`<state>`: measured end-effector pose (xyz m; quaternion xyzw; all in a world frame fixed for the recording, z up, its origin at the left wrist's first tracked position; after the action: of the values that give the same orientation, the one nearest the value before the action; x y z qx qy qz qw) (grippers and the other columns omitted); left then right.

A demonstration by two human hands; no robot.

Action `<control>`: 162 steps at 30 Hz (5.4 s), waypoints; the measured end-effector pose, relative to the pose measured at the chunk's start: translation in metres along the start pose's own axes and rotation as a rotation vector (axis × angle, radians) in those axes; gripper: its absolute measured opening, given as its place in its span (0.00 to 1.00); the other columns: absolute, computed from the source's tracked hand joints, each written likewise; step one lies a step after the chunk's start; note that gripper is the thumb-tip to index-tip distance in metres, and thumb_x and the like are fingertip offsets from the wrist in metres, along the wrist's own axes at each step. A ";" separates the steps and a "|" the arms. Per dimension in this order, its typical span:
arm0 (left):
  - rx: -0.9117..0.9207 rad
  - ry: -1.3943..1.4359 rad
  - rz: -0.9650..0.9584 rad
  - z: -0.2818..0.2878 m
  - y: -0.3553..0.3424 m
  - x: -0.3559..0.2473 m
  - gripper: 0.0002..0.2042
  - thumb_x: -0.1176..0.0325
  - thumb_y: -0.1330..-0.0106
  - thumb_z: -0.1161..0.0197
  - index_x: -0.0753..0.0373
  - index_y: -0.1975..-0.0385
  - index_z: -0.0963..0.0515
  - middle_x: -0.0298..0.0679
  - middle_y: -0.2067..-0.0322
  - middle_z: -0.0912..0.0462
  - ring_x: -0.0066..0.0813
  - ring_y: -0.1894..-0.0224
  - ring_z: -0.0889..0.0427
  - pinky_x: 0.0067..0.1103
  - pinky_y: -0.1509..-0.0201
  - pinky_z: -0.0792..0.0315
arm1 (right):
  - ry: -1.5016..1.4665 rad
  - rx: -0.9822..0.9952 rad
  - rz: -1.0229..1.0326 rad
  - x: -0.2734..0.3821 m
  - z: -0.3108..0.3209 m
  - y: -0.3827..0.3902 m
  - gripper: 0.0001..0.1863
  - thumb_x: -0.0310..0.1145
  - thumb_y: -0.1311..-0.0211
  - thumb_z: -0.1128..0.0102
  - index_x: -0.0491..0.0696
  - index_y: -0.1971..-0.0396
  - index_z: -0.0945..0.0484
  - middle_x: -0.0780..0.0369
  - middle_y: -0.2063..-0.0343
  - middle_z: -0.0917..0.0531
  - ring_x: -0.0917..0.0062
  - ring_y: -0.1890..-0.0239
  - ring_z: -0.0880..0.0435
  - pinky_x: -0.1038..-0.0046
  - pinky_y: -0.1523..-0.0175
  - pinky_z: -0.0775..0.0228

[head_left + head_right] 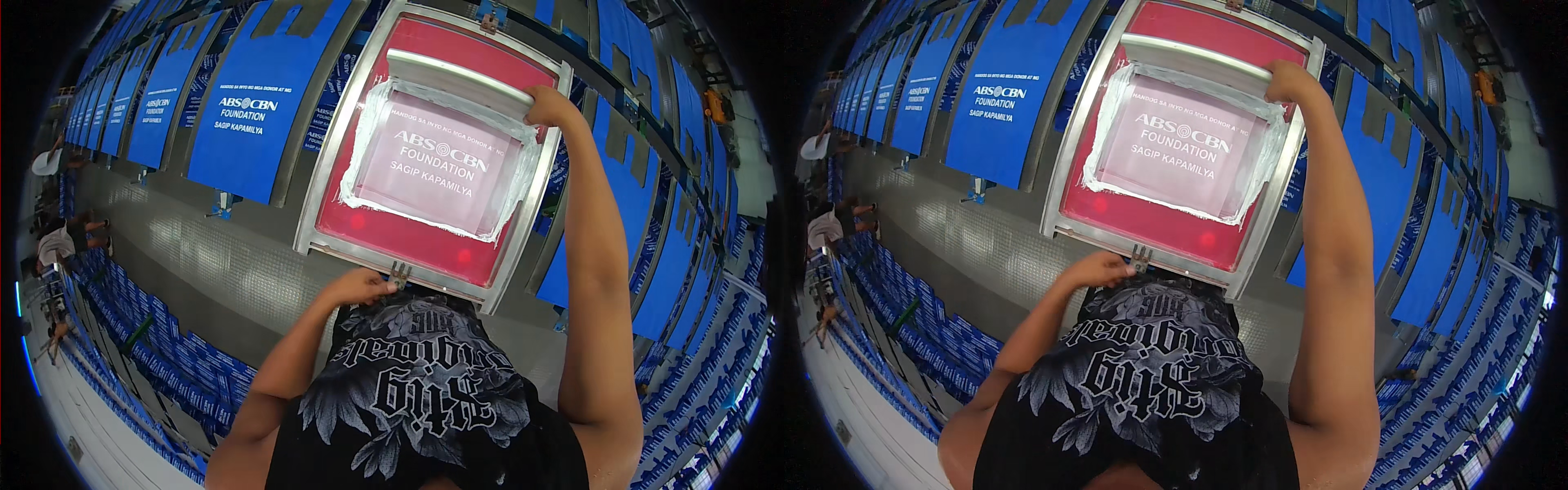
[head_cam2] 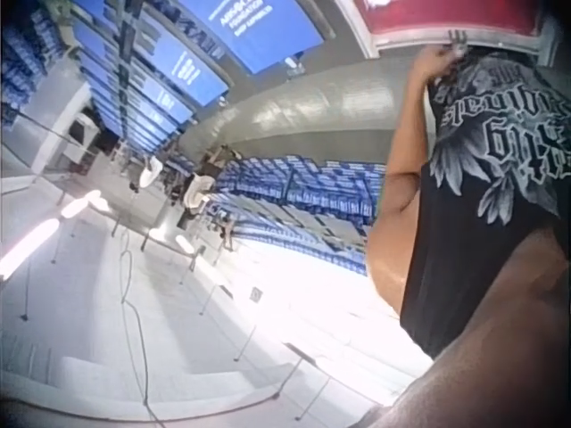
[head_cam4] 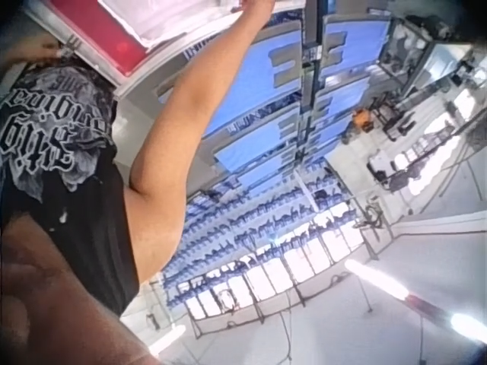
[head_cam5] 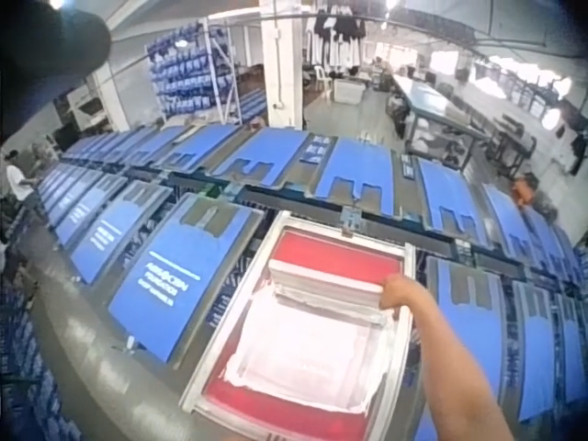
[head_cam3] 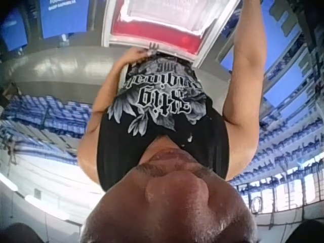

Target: Manually applying ink through a silk screen onto fabric pieces using a squeegee on a production line.

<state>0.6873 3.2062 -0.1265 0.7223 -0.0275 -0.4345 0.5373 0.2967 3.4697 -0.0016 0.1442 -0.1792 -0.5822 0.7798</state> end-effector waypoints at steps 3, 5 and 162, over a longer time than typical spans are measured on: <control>0.029 0.304 -0.141 -0.031 -0.019 0.023 0.21 0.50 0.37 0.42 0.66 0.73 0.23 0.33 0.79 0.24 0.19 0.78 0.28 0.17 0.72 0.32 | 0.037 -0.002 0.057 0.035 0.012 -0.005 0.30 0.27 0.66 0.41 0.46 0.52 0.24 0.51 0.59 0.20 0.60 0.52 0.22 0.68 0.46 0.32; 0.069 0.252 -0.197 -0.035 -0.021 0.009 0.19 0.53 0.33 0.46 0.66 0.73 0.23 0.32 0.80 0.25 0.17 0.77 0.29 0.15 0.71 0.33 | 0.001 -0.148 0.073 0.039 0.009 -0.017 0.29 0.25 0.65 0.43 0.47 0.52 0.24 0.51 0.59 0.20 0.60 0.53 0.23 0.68 0.47 0.32; -0.664 -1.005 -0.514 -0.247 -0.096 -0.352 0.20 0.72 0.61 0.29 0.55 0.62 0.19 0.43 0.67 0.20 0.43 0.63 0.22 0.33 0.57 0.29 | -0.126 -0.195 -0.075 -0.285 -0.107 0.416 0.21 0.21 0.62 0.45 0.51 0.62 0.21 0.58 0.70 0.18 0.66 0.61 0.20 0.53 0.34 0.53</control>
<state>0.5895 3.6107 0.0185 0.2107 0.0340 -0.8191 0.5325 0.6274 3.8614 0.0518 0.0373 -0.1648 -0.6336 0.7550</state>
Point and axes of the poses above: each hand's wrist, its own y-axis away from the middle knuckle, its own z-axis out of the back of the hand, x = y × z, the point moved 9 cm from there along -y, towards the middle knuckle
